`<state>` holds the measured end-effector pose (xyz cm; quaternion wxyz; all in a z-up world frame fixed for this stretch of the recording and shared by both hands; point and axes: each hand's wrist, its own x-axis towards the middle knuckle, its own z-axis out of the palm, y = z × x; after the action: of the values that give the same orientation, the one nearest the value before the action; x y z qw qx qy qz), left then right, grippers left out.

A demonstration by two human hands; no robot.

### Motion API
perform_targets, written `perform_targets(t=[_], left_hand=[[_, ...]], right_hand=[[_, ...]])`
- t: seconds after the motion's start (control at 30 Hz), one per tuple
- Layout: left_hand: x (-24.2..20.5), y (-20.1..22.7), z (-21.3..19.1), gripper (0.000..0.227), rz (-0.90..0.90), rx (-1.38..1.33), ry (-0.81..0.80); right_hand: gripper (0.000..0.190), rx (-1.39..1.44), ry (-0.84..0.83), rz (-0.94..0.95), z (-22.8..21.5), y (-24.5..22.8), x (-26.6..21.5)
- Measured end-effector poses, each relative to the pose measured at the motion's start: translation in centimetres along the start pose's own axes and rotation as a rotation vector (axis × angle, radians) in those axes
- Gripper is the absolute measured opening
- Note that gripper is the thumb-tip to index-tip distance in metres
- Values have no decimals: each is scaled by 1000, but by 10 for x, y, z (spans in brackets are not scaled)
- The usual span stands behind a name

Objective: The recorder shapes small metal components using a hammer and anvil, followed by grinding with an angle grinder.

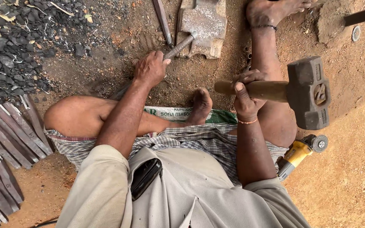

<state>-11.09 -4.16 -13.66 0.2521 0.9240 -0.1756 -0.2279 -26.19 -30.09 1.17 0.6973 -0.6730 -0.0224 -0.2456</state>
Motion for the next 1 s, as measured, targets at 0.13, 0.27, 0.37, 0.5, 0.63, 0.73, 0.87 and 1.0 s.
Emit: perform_targets(t=[0.13,0.27,0.37,0.5,0.63,0.73,0.87,1.0], left_hand=[[11,-10,13,32,-50,-31,29],[18,-13,16,28,-74,-65,-21],[16,-14,17,29,-52,-22,-45],[19,-16,17,32,18,11,-13],[28,-28,17,32,28,-75,14],[25,-33,26,35,103,-62,165],[24,-25,13,42,136,-23,170],[29,-24,4,46,89,-49,29]], right_hand=[[28,25,-15,-76,-5,-22,21],[28,67,-68,-352,-2,-63,58],[26,-102,-76,-347,8,-56,70],[19,-866,-193,345,-48,116,1],[29,-665,-158,766,-2,88,14],[23,-348,-48,660,-1,51,22],[25,-124,50,46,22,-15,70],[21,-366,56,-337,4,42,78]])
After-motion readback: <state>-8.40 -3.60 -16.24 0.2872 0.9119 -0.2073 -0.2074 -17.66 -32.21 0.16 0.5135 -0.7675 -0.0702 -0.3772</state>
